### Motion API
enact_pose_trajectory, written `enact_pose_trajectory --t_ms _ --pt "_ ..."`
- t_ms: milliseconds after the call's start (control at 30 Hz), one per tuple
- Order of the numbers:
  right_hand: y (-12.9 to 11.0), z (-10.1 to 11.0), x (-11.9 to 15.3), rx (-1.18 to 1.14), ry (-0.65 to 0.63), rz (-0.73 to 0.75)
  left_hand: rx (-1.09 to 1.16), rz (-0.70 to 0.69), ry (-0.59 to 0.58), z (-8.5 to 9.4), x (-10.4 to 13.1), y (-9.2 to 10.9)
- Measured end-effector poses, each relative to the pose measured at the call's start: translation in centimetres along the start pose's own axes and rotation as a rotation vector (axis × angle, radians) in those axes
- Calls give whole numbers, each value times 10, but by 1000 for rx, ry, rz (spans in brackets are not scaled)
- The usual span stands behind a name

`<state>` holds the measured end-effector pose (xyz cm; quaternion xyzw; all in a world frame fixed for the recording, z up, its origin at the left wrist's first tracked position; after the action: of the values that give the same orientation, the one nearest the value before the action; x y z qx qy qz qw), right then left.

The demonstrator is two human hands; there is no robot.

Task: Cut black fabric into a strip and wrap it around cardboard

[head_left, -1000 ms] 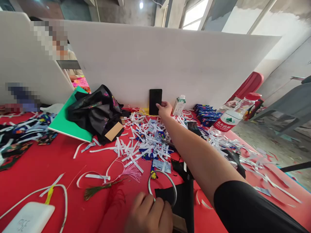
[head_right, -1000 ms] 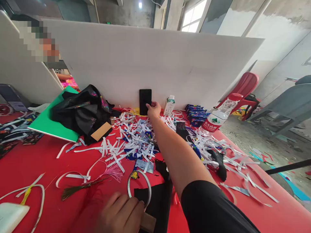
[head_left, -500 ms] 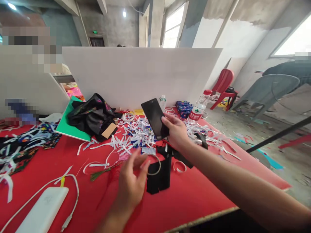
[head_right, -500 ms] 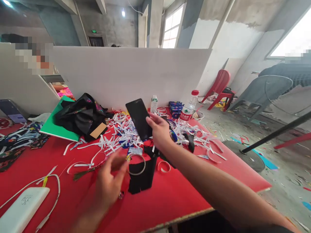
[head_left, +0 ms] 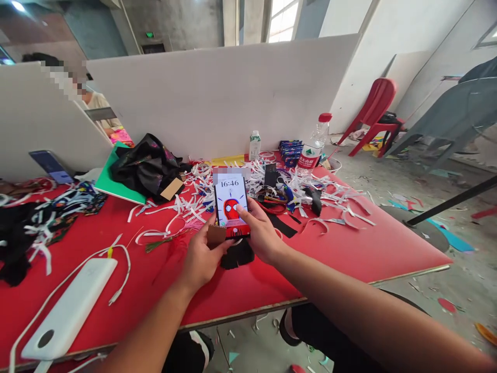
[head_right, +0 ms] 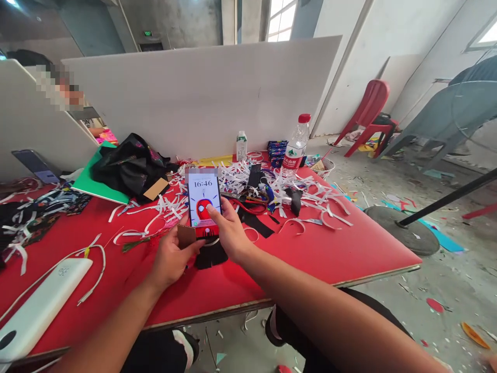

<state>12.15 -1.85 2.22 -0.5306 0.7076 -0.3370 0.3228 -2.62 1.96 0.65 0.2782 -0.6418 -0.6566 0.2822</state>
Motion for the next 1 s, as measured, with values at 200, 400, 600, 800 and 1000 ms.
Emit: enact_pose_trajectory --t_ms 200,400,600,800,1000 --pt "-4 -6 0 129 -323 -103 2 -37 -13 3 -5 0" --pt "-2 1 1 127 -329 -80 15 -53 -30 0 -6 1" --pt "0 1 1 149 -341 -77 1 -37 -31 0 -4 0" --pt "1 5 0 163 -318 -87 15 -41 -32 0 -4 -4" --pt "1 7 -3 203 -333 -80 -14 -84 -7 1 -6 -5"
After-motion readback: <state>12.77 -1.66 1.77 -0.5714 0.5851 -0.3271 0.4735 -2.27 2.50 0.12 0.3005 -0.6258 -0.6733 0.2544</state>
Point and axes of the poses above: each hand's wrist, its own x-axis away from the middle knuckle, its own z-axis out of the back of the hand, y = z × x, the point moved 7 cm from there along -x, towards the middle knuckle, and after that the axes turned 12 degrees about -y, right-handed, at the moved point
